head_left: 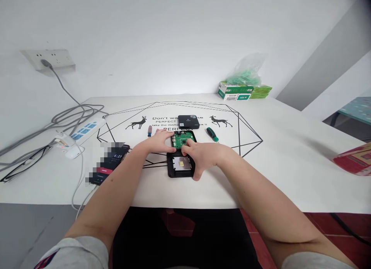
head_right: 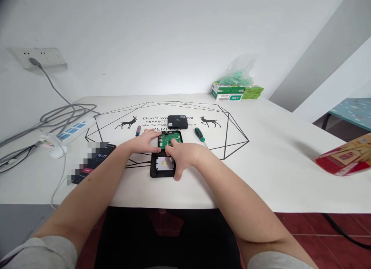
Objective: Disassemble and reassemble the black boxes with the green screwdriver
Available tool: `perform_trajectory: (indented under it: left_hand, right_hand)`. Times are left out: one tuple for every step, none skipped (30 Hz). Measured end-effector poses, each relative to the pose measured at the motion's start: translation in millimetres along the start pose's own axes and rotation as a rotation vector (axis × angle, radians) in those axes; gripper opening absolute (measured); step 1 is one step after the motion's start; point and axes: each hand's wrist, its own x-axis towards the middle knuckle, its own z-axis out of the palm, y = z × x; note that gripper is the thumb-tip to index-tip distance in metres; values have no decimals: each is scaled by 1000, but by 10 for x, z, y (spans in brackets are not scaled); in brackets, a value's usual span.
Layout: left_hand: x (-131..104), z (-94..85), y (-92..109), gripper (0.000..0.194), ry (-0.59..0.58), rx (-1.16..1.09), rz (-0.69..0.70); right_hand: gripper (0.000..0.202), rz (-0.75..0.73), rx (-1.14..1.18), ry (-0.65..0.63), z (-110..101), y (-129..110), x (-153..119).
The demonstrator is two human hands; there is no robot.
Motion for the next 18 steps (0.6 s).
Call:
perform_trajectory:
  left_hand:
    - [4,7,-4,94,3,1,0]
    - [6,14,-7,93,8,-1,4]
    - [7,19,-8,92,12,-7,10]
    - [6,24,-8,90,14,-19,19]
    - [4,28,-6,87,13,-36,31]
    - [1,30,-2,85,10,-53,40]
    - [-2,31,3,83,6,-66,43]
    - [-5,30,9,81,1,-71,42]
    - [-6,28,15,81,-3,-69,38]
    - [-5,25,20,82,-5,-61,34]
    - [-2,21,22,82,-6,-51,30]
    - [2,15,23,81,-6,-41,29]
    - [9,10,20,80,-5,-31,33]
    - [16,6,16,79,-3,-23,37]
    - [23,3,11,76,0,-14,42]
    - [30,0,6,74,5,-6,49]
    - [34,-1,3,74,10,1,55]
    - [36,-1,3,74,13,5,57]
  right_hand:
    - [78,-15,28,14,-5,20,24]
    - [75,-43,62,37,-9,44,60]
    - [67,-81,106,71,-8,70,111]
    - [55,-135,137,132,1,96,175]
    - [39,-185,125,224,21,123,253]
    - [22,-189,97,333,49,147,339]
    - [19,-153,71,427,83,170,431]
    - [25,-130,57,471,120,190,522]
    - [30,-121,63,491,155,206,608]
    - [28,-98,81,498,182,217,685]
    - [25,-80,97,497,201,223,751]
    - [22,-65,99,498,208,223,805]
    - [22,-53,101,501,206,219,847]
    - [22,-42,101,500,195,210,879]
    - [21,-28,101,499,179,198,904]
    - [20,-10,101,497,160,187,923]
    - [18,11,103,494,142,177,938]
    - [15,31,105,489,125,171,951]
